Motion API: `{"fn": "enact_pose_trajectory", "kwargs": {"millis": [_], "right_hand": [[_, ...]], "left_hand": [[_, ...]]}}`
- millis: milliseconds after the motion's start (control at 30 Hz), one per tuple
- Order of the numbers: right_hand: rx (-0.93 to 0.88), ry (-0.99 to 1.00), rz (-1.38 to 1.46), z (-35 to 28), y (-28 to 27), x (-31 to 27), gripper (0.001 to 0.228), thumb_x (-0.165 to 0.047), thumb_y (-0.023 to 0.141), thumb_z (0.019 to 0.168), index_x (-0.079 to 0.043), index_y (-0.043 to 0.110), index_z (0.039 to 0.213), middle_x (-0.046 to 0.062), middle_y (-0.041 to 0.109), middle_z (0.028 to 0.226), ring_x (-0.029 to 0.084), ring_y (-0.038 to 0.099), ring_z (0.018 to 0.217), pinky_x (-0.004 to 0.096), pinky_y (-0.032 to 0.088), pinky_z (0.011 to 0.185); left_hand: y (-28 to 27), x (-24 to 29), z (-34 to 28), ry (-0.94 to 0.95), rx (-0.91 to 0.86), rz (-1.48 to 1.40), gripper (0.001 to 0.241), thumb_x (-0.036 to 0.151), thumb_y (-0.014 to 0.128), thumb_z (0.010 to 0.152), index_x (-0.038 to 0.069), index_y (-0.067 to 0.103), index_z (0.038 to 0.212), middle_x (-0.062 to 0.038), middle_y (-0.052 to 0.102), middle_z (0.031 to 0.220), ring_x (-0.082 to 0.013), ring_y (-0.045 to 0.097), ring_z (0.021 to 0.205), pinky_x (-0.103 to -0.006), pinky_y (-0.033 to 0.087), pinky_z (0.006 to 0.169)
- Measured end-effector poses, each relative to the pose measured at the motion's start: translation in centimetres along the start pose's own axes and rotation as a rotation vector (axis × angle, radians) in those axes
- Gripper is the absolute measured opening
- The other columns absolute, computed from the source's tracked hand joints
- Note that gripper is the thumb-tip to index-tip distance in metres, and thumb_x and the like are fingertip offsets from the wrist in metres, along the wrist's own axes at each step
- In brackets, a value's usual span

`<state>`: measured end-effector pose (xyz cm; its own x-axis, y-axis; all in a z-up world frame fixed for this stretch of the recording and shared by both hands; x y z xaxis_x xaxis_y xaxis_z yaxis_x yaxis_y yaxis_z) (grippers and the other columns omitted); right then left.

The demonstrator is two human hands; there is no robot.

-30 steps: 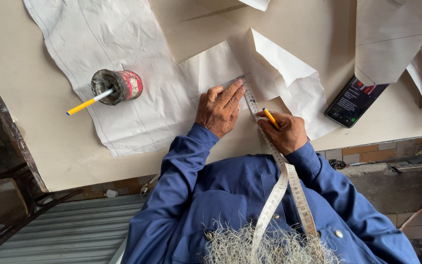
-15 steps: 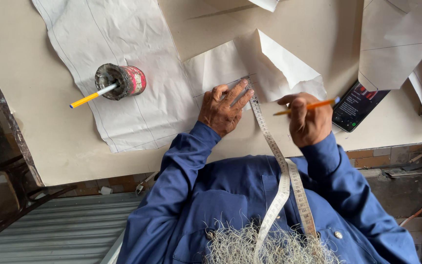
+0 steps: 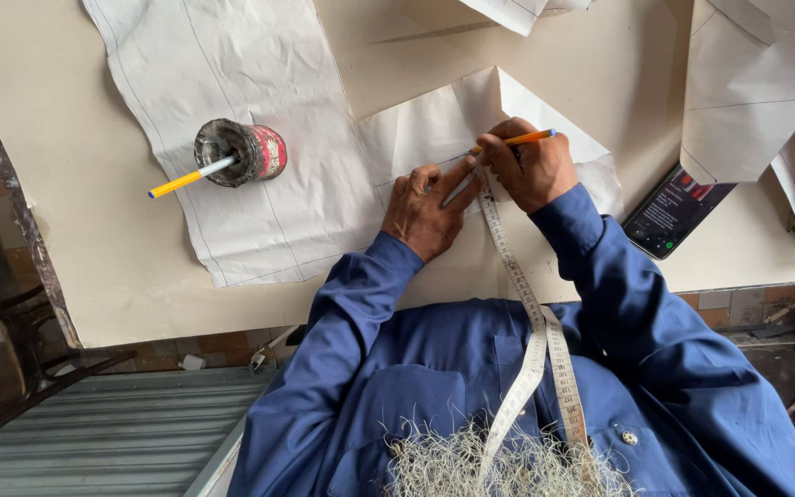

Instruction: The person measures and marks lines on a large sheet of paper using a measuring tape, ruler, and pencil. They align a smaller paper template on the sheet and trace its outline, then continue measuring and drawing additional lines to complete the pattern.

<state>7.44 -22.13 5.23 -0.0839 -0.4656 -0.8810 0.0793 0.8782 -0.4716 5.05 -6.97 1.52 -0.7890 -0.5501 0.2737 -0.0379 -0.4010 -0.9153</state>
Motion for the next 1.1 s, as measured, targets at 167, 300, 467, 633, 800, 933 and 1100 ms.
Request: {"fn": "enact_pose_trajectory", "kwargs": {"millis": [167,300,467,633,800,933,1100], "right_hand": [[0.031,-0.056,0.004,-0.2,-0.2,0.9,0.018,-0.019,0.068,0.104,-0.001,0.068,0.1,0.009,0.074,0.08,0.018,0.072,0.068,0.03,0.056,0.06],[0.075,-0.109,-0.095,0.7,1.2,0.5,0.018,-0.021,0.07,0.101,-0.004,0.066,0.098,0.013,0.072,0.075,0.028,0.072,0.067,0.037,0.056,0.059],[0.122,-0.088,-0.123,-0.2,-0.1,-0.3,0.022,-0.026,0.071,0.099,-0.006,0.065,0.095,0.015,0.069,0.071,0.033,0.07,0.066,0.041,0.055,0.058],[0.329,-0.052,-0.226,-1.7,-9.1,-0.2,0.018,-0.02,0.064,0.105,-0.007,0.067,0.094,0.014,0.066,0.077,0.033,0.069,0.069,0.042,0.054,0.062],[0.589,-0.252,-0.897,0.0,-21.0,2.8,0.016,-0.009,0.061,0.108,-0.001,0.07,0.117,0.018,0.067,0.102,0.039,0.064,0.089,0.05,0.05,0.075],[0.445,-0.087,-0.979,2.4,-24.1,9.5,0.028,-0.027,0.078,0.1,-0.002,0.071,0.108,0.019,0.068,0.094,0.039,0.067,0.084,0.051,0.051,0.07],[0.414,0.011,-1.04,4.1,-24.0,12.4,0.033,-0.026,0.081,0.093,-0.006,0.074,0.117,0.018,0.072,0.095,0.037,0.07,0.085,0.051,0.053,0.068]], "left_hand": [[-0.2,0.3,0.7,0.006,0.01,-0.045,0.057,0.01,0.07,0.081,0.027,0.066,0.135,0.007,0.053,0.153,-0.0253,0.053,0.11,-0.0408,0.048,0.086],[-1.5,-0.1,0.4,0.01,0.042,-0.055,0.054,0.01,0.071,0.08,0.023,0.067,0.131,0.005,0.055,0.149,-0.0271,0.053,0.111,-0.043,0.048,0.085],[-1.6,0.7,1.1,0.041,0.01,-0.043,0.053,0.014,0.071,0.08,0.025,0.068,0.132,0.004,0.057,0.146,-0.0271,0.052,0.109,-0.0424,0.046,0.082],[-1.7,1.0,0.9,0.085,0.054,-0.033,0.054,0.016,0.07,0.085,0.026,0.066,0.138,0.001,0.055,0.15,-0.0255,0.051,0.111,-0.0398,0.045,0.086],[-1.1,0.8,0.5,0.081,-0.003,0.012,0.052,0.018,0.07,0.085,0.028,0.068,0.136,0.002,0.058,0.145,-0.0249,0.05,0.113,-0.04,0.043,0.085],[-2.1,1.6,0.6,0.119,0.046,-0.032,0.04,0.022,0.07,0.091,0.027,0.07,0.131,0.001,0.059,0.141,-0.0243,0.05,0.117,-0.0407,0.043,0.093],[-2.2,1.9,0.7,0.169,0.028,-0.073,0.037,0.023,0.071,0.09,0.024,0.074,0.127,-0.002,0.061,0.142,-0.024,0.052,0.117,-0.0404,0.043,0.092]]}}
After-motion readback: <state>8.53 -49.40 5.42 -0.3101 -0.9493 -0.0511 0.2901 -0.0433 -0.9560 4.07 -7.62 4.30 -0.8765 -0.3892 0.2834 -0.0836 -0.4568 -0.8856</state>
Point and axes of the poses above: each hand's wrist, its own z-axis towards the middle knuckle, its own y-axis out of the palm, x = y × z, the point moved 9 cm from there along z, towards the middle knuckle
